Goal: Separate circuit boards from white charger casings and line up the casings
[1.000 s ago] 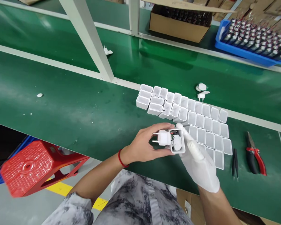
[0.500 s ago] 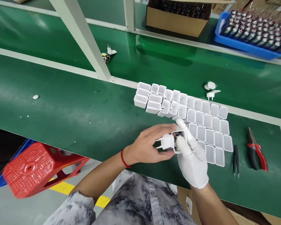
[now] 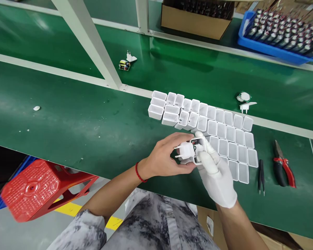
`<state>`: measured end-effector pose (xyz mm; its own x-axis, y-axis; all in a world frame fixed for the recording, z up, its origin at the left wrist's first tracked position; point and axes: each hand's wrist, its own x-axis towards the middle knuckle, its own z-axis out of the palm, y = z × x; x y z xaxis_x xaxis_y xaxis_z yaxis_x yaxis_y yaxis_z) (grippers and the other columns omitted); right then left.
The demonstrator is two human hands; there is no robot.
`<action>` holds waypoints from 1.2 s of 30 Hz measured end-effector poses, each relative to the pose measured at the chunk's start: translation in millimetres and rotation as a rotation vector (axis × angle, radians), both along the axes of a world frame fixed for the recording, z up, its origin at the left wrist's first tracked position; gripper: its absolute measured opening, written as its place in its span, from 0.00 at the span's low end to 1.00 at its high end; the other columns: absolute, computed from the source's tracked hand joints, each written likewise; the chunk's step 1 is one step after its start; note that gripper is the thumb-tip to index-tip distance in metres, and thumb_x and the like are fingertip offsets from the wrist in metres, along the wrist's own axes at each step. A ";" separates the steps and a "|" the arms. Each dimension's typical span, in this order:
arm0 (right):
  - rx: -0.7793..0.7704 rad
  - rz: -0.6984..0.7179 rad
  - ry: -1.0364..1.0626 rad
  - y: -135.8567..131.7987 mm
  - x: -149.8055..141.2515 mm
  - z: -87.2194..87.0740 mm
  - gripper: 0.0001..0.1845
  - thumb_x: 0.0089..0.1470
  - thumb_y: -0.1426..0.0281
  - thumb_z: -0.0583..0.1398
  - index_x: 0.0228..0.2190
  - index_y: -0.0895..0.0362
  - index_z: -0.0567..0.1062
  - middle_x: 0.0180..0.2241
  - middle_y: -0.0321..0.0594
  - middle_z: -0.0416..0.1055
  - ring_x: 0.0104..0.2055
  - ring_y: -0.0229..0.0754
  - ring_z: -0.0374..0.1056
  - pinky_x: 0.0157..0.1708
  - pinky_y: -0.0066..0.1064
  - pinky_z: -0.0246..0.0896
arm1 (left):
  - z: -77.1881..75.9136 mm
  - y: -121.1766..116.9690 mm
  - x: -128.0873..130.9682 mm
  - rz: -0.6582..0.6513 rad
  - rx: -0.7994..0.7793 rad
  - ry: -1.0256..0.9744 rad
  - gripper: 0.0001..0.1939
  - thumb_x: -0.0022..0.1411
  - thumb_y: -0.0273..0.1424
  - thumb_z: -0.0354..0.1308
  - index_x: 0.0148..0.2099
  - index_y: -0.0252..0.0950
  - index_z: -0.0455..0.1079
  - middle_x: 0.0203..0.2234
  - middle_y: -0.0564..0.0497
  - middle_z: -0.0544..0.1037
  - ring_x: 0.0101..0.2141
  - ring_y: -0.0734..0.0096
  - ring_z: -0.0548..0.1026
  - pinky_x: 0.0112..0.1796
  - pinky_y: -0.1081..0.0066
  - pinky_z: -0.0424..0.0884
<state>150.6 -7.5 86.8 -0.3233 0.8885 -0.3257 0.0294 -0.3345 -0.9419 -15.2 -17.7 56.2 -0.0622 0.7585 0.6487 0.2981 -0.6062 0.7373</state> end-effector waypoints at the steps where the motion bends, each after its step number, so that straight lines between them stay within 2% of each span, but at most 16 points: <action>1: -0.001 -0.020 -0.017 -0.4 -1.0 -0.6 0.33 0.57 0.50 0.64 0.61 0.44 0.70 0.65 0.33 0.64 0.68 0.53 0.58 0.69 0.48 0.51 | 0.7 0.1 0.7 -0.002 0.010 0.006 0.31 0.50 0.27 0.68 0.57 0.36 0.69 0.46 0.41 0.81 0.45 0.61 0.81 0.47 0.64 0.79; 3: -0.045 -0.001 -0.007 1.2 -1.9 -0.2 0.35 0.58 0.49 0.63 0.63 0.46 0.68 0.63 0.35 0.67 0.64 0.53 0.63 0.65 0.47 0.59 | 4.6 0.2 1.7 -0.003 -0.010 -0.016 0.30 0.48 0.28 0.70 0.55 0.36 0.71 0.42 0.43 0.82 0.41 0.63 0.81 0.40 0.67 0.79; 4: -0.079 0.040 0.022 3.4 -1.3 1.1 0.37 0.59 0.46 0.60 0.64 0.47 0.66 0.61 0.38 0.68 0.61 0.53 0.67 0.61 0.48 0.64 | 8.0 0.4 1.9 -0.002 -0.072 -0.059 0.29 0.47 0.29 0.71 0.53 0.36 0.72 0.40 0.44 0.82 0.38 0.64 0.80 0.36 0.69 0.78; 6: -0.144 0.165 0.086 10.0 2.1 6.9 0.47 0.57 0.37 0.53 0.67 0.51 0.60 0.57 0.46 0.73 0.54 0.55 0.73 0.51 0.49 0.72 | 17.6 2.1 1.2 -0.001 -0.314 -0.244 0.26 0.44 0.31 0.73 0.47 0.36 0.73 0.35 0.48 0.81 0.32 0.69 0.78 0.30 0.73 0.75; 8: -0.173 0.256 0.123 17.8 6.4 16.0 0.58 0.51 0.29 0.47 0.69 0.54 0.56 0.49 0.51 0.78 0.45 0.57 0.77 0.45 0.50 0.75 | 29.5 6.3 -0.7 -0.035 -0.622 -0.513 0.20 0.45 0.36 0.72 0.39 0.35 0.72 0.28 0.52 0.78 0.25 0.74 0.75 0.24 0.74 0.73; 10: -0.167 0.263 0.130 24.1 8.7 26.7 0.63 0.46 0.27 0.48 0.70 0.55 0.53 0.42 0.51 0.80 0.38 0.57 0.78 0.41 0.50 0.75 | 41.7 12.6 -2.8 -0.116 -0.835 -0.769 0.18 0.49 0.42 0.70 0.33 0.34 0.70 0.20 0.55 0.73 0.19 0.77 0.70 0.20 0.75 0.71; 13: -0.142 0.222 0.157 26.7 6.5 41.4 0.59 0.47 0.29 0.53 0.69 0.52 0.56 0.38 0.47 0.81 0.36 0.56 0.79 0.39 0.48 0.75 | 57.8 21.9 -4.5 -0.238 -0.929 -1.016 0.20 0.57 0.47 0.64 0.31 0.33 0.69 0.16 0.57 0.69 0.16 0.80 0.67 0.18 0.77 0.70; 18: -0.137 0.228 0.224 18.2 1.9 52.2 0.48 0.50 0.33 0.56 0.61 0.51 0.69 0.34 0.44 0.81 0.36 0.53 0.78 0.38 0.45 0.76 | 75.6 25.5 -0.4 -0.268 -0.955 -1.229 0.16 0.68 0.40 0.53 0.34 0.33 0.70 0.18 0.57 0.71 0.14 0.83 0.67 0.18 0.81 0.72; 21: -0.119 0.238 0.240 13.9 5.4 52.9 0.46 0.50 0.33 0.55 0.57 0.51 0.73 0.35 0.45 0.81 0.35 0.51 0.78 0.37 0.42 0.76 | 79.2 22.5 3.1 -0.264 -0.973 -1.265 0.17 0.70 0.39 0.50 0.35 0.32 0.70 0.19 0.56 0.72 0.14 0.84 0.68 0.18 0.81 0.73; 24: -0.101 0.220 0.259 11.5 9.5 53.8 0.47 0.52 0.34 0.55 0.60 0.54 0.71 0.35 0.46 0.81 0.36 0.51 0.78 0.38 0.41 0.76 | 80.1 19.9 6.3 -0.258 -0.987 -1.262 0.18 0.70 0.41 0.50 0.35 0.32 0.70 0.19 0.56 0.72 0.14 0.84 0.68 0.18 0.82 0.72; 27: -0.088 0.207 0.249 10.7 11.2 53.6 0.48 0.55 0.35 0.52 0.63 0.55 0.67 0.35 0.47 0.81 0.37 0.53 0.79 0.39 0.45 0.76 | 80.1 19.9 9.4 -0.235 -1.011 -1.233 0.18 0.68 0.44 0.53 0.37 0.33 0.69 0.19 0.57 0.71 0.15 0.85 0.67 0.17 0.83 0.71; 31: -0.083 0.207 0.181 11.1 16.1 48.0 0.51 0.52 0.31 0.50 0.64 0.51 0.66 0.35 0.46 0.81 0.34 0.55 0.78 0.38 0.49 0.76 | 75.2 22.3 13.5 -0.217 -1.026 -1.161 0.19 0.63 0.49 0.57 0.36 0.36 0.69 0.19 0.57 0.70 0.15 0.84 0.65 0.19 0.80 0.73; 33: 0.022 0.138 0.086 12.3 23.5 45.1 0.49 0.54 0.32 0.48 0.65 0.49 0.65 0.43 0.46 0.80 0.38 0.55 0.78 0.39 0.51 0.76 | 69.6 22.6 16.5 -0.223 -0.986 -1.048 0.21 0.59 0.51 0.60 0.35 0.36 0.69 0.19 0.57 0.70 0.16 0.82 0.66 0.20 0.77 0.74; 35: 0.235 0.038 -0.104 16.1 34.3 45.0 0.43 0.57 0.37 0.52 0.65 0.45 0.63 0.55 0.44 0.74 0.50 0.58 0.75 0.50 0.54 0.72 | 63.1 21.7 20.9 -0.198 -0.880 -0.857 0.22 0.53 0.49 0.66 0.36 0.36 0.68 0.21 0.56 0.71 0.19 0.78 0.69 0.21 0.75 0.74; 36: 0.364 0.028 -0.216 19.5 40.3 46.0 0.41 0.57 0.41 0.56 0.66 0.44 0.63 0.61 0.42 0.69 0.58 0.60 0.69 0.56 0.56 0.67 | 60.0 21.3 23.5 -0.174 -0.802 -0.735 0.23 0.49 0.46 0.70 0.37 0.36 0.68 0.22 0.55 0.72 0.20 0.77 0.70 0.22 0.74 0.73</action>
<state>190.9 12.0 132.8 -0.3078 0.9499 -0.0551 0.2432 0.0226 -0.9697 8.3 3.6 116.2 -0.0823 0.9788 -0.1876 -0.4181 0.1369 0.8980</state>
